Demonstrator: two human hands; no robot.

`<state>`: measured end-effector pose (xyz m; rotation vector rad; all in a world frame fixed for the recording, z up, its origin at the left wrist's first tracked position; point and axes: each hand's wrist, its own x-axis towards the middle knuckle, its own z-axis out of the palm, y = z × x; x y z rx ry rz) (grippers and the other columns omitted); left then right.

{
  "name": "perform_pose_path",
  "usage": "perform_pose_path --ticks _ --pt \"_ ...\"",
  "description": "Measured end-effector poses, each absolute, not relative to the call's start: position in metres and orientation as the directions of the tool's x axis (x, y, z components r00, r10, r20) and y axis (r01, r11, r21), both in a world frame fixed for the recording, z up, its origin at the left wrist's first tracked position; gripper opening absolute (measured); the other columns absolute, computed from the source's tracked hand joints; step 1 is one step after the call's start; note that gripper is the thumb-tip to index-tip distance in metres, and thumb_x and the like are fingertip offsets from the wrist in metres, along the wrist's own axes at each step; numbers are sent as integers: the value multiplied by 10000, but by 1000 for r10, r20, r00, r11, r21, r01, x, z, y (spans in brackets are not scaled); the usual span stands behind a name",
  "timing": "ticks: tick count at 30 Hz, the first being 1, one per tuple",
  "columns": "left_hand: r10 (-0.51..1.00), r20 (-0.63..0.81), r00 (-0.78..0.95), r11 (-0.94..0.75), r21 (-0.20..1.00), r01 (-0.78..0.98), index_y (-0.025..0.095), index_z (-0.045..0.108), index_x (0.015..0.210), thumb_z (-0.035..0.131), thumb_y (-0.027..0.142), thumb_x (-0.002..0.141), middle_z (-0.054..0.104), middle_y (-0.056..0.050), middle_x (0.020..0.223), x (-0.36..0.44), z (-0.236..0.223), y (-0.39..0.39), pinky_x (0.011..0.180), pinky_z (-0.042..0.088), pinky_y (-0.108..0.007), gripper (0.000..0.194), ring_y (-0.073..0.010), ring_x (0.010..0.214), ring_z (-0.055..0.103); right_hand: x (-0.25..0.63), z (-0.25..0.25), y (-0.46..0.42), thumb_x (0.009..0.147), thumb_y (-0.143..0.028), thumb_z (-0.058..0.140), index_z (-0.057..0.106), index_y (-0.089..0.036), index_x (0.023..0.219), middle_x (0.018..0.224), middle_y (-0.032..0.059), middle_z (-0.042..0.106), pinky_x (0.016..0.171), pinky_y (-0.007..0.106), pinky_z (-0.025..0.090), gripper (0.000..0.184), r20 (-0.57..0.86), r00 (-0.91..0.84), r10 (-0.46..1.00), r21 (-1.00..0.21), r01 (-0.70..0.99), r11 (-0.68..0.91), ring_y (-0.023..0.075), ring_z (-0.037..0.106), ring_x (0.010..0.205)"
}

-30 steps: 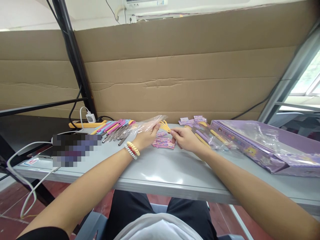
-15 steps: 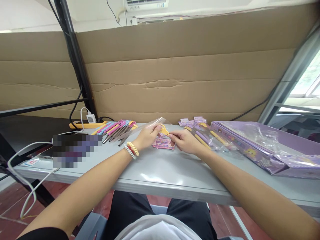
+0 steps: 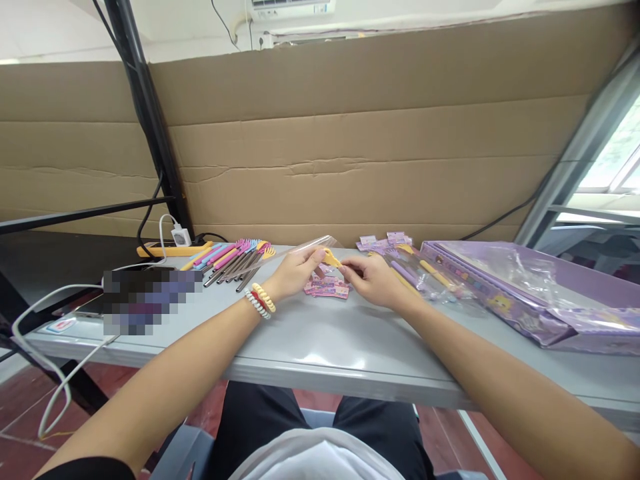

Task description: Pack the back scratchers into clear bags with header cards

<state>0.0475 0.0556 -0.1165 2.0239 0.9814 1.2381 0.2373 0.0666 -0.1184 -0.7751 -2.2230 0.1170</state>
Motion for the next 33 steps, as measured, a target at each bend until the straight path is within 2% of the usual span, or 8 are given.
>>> perform_pose_path --ticks 6,11,16,25,29,33 --pt "834 510 210 -551 768 326 129 600 1091 340 509 898 648 -96 1007 49 -118 56 566 471 -235 499 -141 705 635 236 -119 68 830 -230 491 644 -153 695 483 -14 530 440 202 294 218 735 -460 499 -244 506 827 68 389 420" --pt "797 593 118 -586 709 392 174 596 1152 348 463 916 650 -66 1059 49 -121 57 668 478 -249 448 -138 773 641 236 -120 70 824 -216 525 667 -156 745 544 -1 590 448 202 328 172 799 -409 442 -216 490 844 75 439 449" --pt "792 601 106 -589 707 391 165 627 1086 346 454 914 674 -57 941 50 -120 57 641 478 -251 438 -147 752 648 237 -122 72 820 -227 550 666 -167 753 579 7 619 462 210 358 147 833 -392 390 -175 483 858 84 469 466" --pt "883 446 147 -469 850 241 113 609 880 405 480 869 656 -92 891 53 -114 58 494 445 -211 420 -144 653 637 239 -127 78 827 -248 553 632 -167 731 614 20 614 501 218 364 148 867 -400 298 -51 523 851 95 483 508" --pt "902 394 179 -426 880 211 115 601 866 426 487 857 654 -102 926 52 -114 59 468 434 -202 412 -139 638 633 239 -129 79 840 -252 532 623 -174 720 615 27 609 511 225 358 169 858 -419 298 -15 559 829 102 490 518" --pt "918 332 217 -359 928 103 114 599 871 465 508 835 660 -117 958 52 -113 59 463 442 -207 417 -130 610 626 239 -129 80 849 -262 506 626 -185 733 647 39 633 543 235 374 183 857 -419 301 5 591 807 120 525 562"
